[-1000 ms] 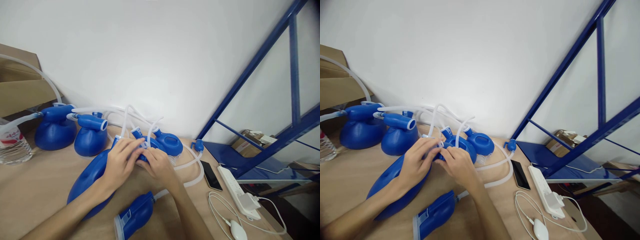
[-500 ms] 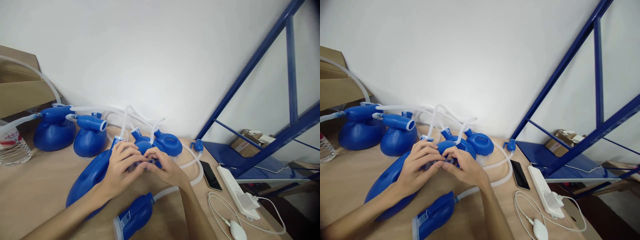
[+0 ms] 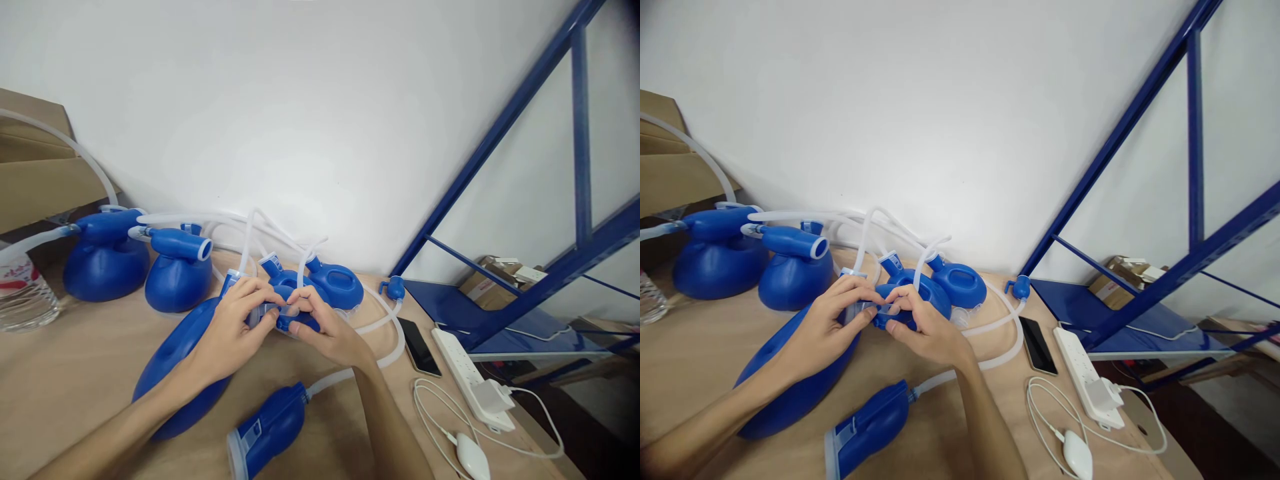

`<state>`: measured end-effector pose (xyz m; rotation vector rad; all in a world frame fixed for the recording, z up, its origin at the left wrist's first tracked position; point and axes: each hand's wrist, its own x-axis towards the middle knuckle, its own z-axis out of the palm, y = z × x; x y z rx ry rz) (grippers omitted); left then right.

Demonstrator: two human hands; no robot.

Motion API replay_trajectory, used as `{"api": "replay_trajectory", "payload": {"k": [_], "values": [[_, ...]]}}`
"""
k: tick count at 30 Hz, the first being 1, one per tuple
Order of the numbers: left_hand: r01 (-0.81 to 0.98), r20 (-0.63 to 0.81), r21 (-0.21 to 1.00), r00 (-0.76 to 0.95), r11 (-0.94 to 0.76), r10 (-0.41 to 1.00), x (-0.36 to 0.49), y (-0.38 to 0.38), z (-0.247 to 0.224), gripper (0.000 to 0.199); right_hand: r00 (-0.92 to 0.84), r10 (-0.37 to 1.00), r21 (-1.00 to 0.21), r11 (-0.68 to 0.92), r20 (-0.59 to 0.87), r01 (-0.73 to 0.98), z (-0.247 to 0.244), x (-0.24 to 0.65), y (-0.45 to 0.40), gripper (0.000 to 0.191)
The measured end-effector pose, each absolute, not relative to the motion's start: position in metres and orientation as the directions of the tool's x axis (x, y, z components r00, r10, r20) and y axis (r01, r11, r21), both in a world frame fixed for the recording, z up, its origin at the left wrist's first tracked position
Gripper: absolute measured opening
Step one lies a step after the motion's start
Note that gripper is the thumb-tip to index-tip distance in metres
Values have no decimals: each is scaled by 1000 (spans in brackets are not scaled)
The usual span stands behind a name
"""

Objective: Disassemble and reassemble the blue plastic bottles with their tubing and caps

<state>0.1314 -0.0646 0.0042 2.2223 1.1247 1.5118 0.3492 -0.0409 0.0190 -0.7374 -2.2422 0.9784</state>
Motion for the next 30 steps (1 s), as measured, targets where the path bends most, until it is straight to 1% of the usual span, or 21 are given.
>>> {"api": "replay_trajectory", "payload": {"k": [2, 6, 8, 11, 15, 17, 21, 24, 26, 30], "values": [[456, 678, 570, 209, -684, 704, 129, -63, 5, 21, -681, 673, -750, 601, 289, 276, 17, 350, -40, 33], [410, 657, 591, 255, -695, 710, 122, -59, 4, 21, -666, 673, -742, 616, 322, 263, 15, 351, -36, 34], [416, 672, 566, 267, -712, 690, 120, -58, 3, 21, -670, 668, -745, 617, 325, 254, 16, 351, -36, 33], [437, 704, 509, 285, -741, 651, 120, -59, 3, 25, -692, 663, -761, 596, 285, 257, 18, 349, -38, 37], [433, 703, 509, 289, -744, 650, 122, -61, 4, 29, -663, 692, -764, 582, 286, 278, 19, 345, -40, 25], [433, 682, 525, 300, -732, 667, 122, -63, 6, 27, -666, 691, -761, 583, 281, 284, 19, 343, -40, 22], [447, 624, 555, 334, -702, 706, 122, -63, 9, 20, -649, 717, -777, 551, 255, 304, 17, 341, -39, 27], [459, 593, 559, 361, -690, 720, 120, -61, 10, 14, -613, 731, -773, 563, 300, 293, 15, 343, -37, 29], [463, 599, 530, 388, -711, 700, 117, -60, 9, 14, -593, 725, -753, 594, 350, 281, 15, 344, -37, 27], [481, 643, 410, 450, -775, 619, 113, -59, 9, 15, -586, 684, -713, 659, 435, 240, 14, 344, -37, 25]]}}
